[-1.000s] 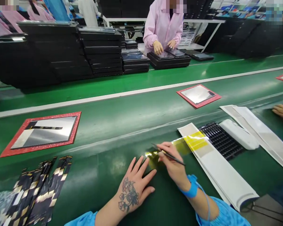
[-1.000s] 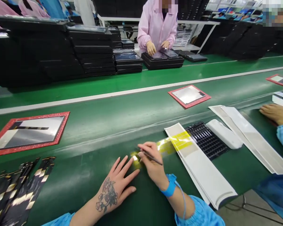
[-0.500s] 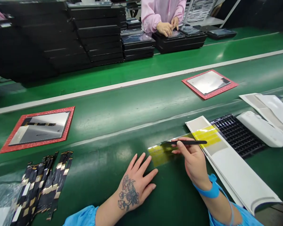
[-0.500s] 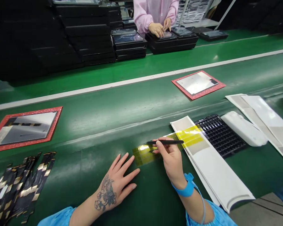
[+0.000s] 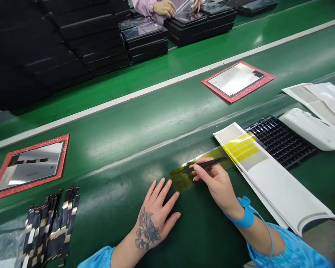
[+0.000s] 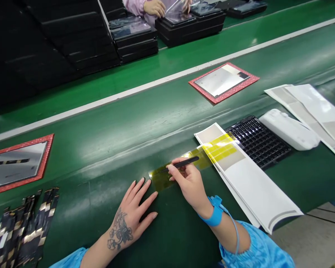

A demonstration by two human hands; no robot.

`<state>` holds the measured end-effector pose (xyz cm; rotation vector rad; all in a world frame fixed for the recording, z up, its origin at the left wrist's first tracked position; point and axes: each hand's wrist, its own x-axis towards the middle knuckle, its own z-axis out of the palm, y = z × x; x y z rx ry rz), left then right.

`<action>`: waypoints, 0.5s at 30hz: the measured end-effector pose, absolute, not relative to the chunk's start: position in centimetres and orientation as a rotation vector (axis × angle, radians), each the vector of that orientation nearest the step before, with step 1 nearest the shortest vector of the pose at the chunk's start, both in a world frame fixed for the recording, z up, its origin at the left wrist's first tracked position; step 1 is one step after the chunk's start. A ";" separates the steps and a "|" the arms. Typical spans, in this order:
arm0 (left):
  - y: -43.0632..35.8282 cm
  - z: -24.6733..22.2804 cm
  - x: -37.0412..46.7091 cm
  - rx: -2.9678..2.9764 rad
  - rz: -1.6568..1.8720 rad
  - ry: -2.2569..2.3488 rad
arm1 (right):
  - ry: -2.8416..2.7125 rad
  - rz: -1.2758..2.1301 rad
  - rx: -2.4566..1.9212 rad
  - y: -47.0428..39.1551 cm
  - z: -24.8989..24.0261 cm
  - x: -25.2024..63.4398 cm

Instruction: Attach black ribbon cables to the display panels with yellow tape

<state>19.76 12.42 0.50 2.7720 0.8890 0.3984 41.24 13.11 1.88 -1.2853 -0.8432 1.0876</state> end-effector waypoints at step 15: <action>12.4 0.6 19.9 2.702 0.460 0.915 | -0.827 1.050 -1.334 13.2 1.9 41.5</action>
